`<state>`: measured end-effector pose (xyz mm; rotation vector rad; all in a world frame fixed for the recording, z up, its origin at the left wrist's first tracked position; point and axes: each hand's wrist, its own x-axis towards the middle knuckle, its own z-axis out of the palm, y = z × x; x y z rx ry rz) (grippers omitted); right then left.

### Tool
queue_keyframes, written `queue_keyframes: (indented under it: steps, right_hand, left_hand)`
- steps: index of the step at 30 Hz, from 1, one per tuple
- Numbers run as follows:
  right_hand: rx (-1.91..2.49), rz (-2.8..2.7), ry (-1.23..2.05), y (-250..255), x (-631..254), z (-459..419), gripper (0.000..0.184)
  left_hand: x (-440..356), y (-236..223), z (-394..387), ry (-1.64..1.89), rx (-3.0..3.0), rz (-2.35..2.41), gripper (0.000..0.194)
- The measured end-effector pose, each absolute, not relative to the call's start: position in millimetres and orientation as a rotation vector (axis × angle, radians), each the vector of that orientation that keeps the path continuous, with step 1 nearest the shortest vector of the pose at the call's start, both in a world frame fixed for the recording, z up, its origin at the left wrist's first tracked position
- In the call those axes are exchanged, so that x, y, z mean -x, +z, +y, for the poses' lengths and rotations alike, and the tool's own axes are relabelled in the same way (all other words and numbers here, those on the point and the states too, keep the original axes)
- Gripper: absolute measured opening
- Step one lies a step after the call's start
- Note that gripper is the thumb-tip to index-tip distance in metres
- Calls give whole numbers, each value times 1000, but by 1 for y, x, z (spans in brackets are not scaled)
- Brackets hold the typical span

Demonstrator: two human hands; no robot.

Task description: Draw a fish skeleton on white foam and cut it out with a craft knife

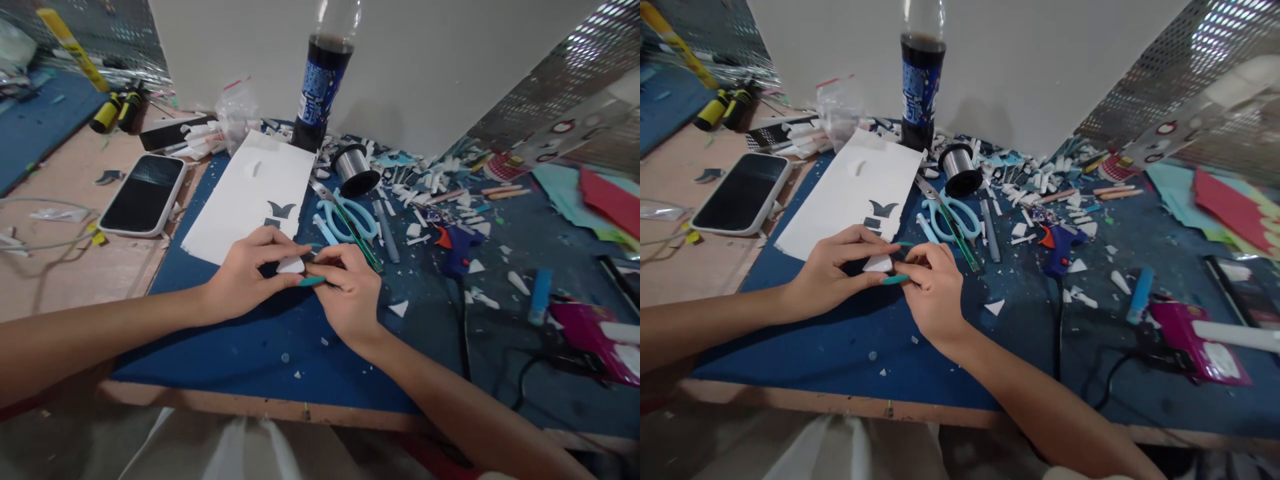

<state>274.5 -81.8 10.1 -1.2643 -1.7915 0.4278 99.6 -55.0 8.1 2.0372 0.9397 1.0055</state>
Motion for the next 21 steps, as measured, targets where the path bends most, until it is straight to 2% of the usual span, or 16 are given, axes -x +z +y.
queue_keyframes:
  steps: [8, 18, 21]
  right_hand:
    - [1224, -1882, 358, 5, -273, -80, 30]
    - [1240, -1923, 310, 8, -272, -80, 21]
    - [1285, -1930, 387, 16, -273, -83, 16]
  left_hand:
    - [-99, 6, -58, 986, -2110, 958, 35]
    - [-97, 8, -53, 1105, -1881, 929, 29]
    - [-96, 8, -50, 1128, -1732, 901, 27]
